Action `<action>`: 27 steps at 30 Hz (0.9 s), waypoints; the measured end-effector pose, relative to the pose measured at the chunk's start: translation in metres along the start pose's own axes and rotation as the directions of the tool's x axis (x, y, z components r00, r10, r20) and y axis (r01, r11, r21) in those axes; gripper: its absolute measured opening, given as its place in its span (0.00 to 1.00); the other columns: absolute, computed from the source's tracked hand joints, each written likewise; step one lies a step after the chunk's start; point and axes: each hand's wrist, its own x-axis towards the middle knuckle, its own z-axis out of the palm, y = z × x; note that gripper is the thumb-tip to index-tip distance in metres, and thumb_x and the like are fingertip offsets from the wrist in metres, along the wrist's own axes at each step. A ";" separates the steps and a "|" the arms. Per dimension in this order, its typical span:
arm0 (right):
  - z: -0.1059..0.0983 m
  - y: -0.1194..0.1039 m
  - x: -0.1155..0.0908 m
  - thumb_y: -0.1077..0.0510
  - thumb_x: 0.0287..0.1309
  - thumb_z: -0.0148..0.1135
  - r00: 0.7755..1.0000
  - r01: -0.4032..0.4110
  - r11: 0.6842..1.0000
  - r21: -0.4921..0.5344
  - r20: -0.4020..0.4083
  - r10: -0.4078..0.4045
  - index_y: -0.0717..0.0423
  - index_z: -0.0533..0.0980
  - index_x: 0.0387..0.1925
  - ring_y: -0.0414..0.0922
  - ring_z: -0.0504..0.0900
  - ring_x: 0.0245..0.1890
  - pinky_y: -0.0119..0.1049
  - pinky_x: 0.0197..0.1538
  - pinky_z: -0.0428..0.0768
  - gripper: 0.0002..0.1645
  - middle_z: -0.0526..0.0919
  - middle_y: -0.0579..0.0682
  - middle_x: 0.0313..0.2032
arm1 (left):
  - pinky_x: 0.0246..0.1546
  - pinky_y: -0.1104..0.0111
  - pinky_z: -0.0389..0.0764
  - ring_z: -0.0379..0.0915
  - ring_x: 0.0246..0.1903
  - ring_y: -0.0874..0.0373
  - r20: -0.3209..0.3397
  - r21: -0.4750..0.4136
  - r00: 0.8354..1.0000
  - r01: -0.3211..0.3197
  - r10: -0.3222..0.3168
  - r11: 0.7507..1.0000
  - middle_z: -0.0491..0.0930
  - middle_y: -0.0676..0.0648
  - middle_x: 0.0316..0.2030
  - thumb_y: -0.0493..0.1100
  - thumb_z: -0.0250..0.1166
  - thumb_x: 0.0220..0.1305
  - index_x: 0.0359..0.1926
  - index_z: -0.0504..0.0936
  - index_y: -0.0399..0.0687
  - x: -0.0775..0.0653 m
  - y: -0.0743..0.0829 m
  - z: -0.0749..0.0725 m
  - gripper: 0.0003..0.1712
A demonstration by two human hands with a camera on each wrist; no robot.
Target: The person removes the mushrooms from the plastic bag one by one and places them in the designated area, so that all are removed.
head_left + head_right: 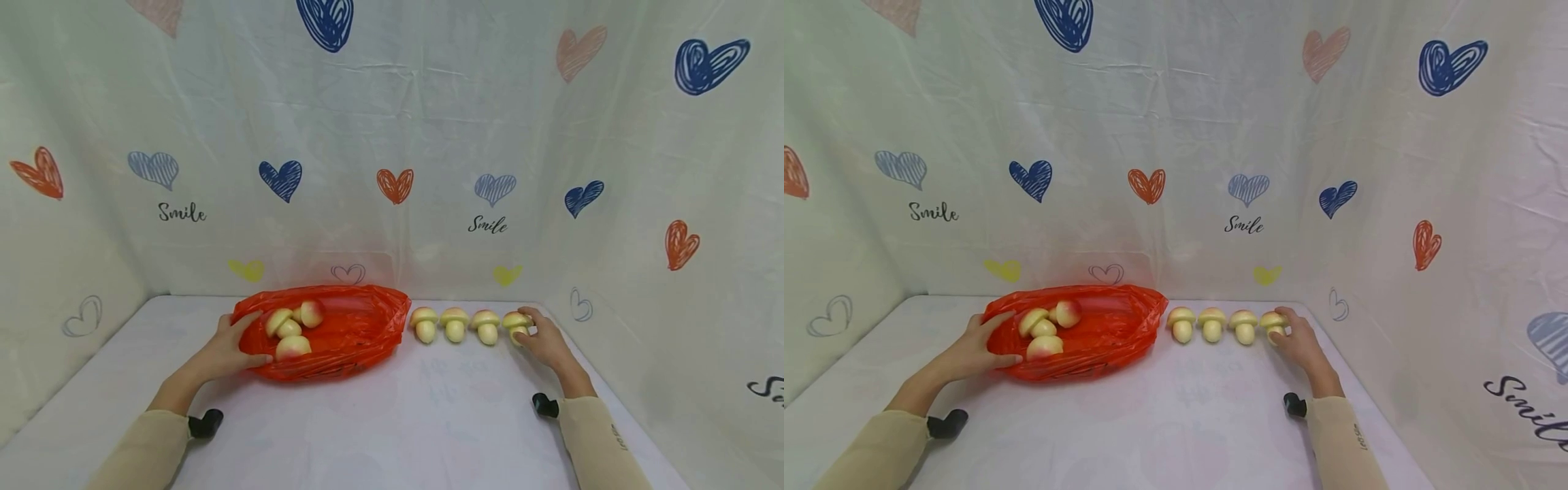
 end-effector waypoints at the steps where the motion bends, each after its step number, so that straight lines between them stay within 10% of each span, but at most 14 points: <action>1: 0.001 0.000 0.001 0.59 0.60 0.62 1.000 0.002 1.000 -0.006 0.002 -0.002 0.61 0.61 0.65 0.54 0.77 0.36 0.40 0.33 0.76 0.34 0.69 0.72 0.55 | 0.53 0.32 0.63 0.52 0.57 0.23 -0.001 0.001 1.000 -0.002 0.002 1.000 0.46 0.24 0.59 0.57 0.73 0.49 0.70 0.53 0.37 0.000 0.000 0.000 0.56; 27: 0.004 0.011 0.010 0.59 0.61 0.60 1.000 0.017 0.999 -0.036 0.019 -0.016 0.63 0.59 0.66 0.70 0.67 0.55 0.64 0.53 0.68 0.34 0.66 0.75 0.57 | 0.52 0.32 0.64 0.52 0.58 0.24 0.009 0.001 1.000 0.019 -0.019 1.000 0.45 0.25 0.60 0.57 0.73 0.49 0.71 0.53 0.39 0.001 -0.002 0.002 0.56</action>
